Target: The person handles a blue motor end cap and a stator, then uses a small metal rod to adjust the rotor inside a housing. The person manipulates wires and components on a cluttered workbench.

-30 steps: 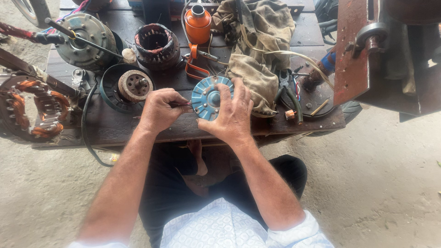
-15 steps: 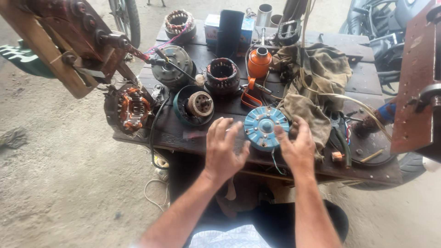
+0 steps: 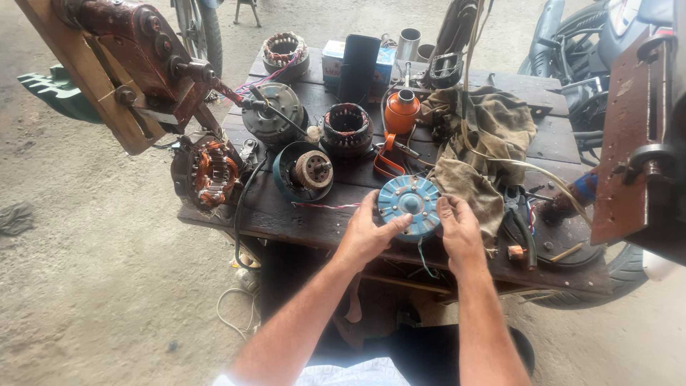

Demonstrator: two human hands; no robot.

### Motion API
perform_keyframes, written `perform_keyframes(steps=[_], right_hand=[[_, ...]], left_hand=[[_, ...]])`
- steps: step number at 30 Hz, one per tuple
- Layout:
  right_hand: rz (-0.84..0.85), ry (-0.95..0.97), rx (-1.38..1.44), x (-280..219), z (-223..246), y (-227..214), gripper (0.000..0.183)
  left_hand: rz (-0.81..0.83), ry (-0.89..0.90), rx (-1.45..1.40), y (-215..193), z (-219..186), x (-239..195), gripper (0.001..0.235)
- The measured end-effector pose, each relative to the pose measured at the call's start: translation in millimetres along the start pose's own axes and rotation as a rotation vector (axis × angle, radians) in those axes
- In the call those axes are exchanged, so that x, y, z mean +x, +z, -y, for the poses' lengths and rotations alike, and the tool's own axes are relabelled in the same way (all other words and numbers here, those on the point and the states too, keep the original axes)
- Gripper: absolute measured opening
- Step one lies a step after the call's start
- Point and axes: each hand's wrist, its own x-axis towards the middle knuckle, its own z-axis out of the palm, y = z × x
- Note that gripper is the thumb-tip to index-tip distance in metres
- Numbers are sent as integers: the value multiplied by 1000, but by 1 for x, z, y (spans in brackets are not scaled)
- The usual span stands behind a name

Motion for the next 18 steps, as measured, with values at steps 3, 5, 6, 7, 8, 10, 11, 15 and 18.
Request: perform_keyframes(steps=[3,5,6,7,8,10,11,15,18], right_hand=[[-59,-124,-200,-16,10,10,70],[-95,-164,-349,-33,20,17,74],[-102,-178,-415,-42,25,22,75],[-112,-192,-481,-50,31,27,77],[-122,-206,-547,-56,36,32,78],[-143,-546,-604,-71,45,41,68],[-149,-707,-638,-80,47,42,64],[34,-758,-490,-95,53,37,58],[133,-686,-384,-93,56,31,66]], left_hand=[[-4,-195,-139,-3,3,4,102],[-10,-203,-253,-6,7,6,105],[-24,-219,-295,-7,10,6,107],[-34,-234,-337,-9,12,6,110],[-45,-250,-379,-11,13,7,112],[-17,-189,-500,-13,17,7,109],[2,-170,-565,-12,21,4,107],[183,-108,-878,-9,27,6,96],[282,-90,-1088,-10,30,6,91]])
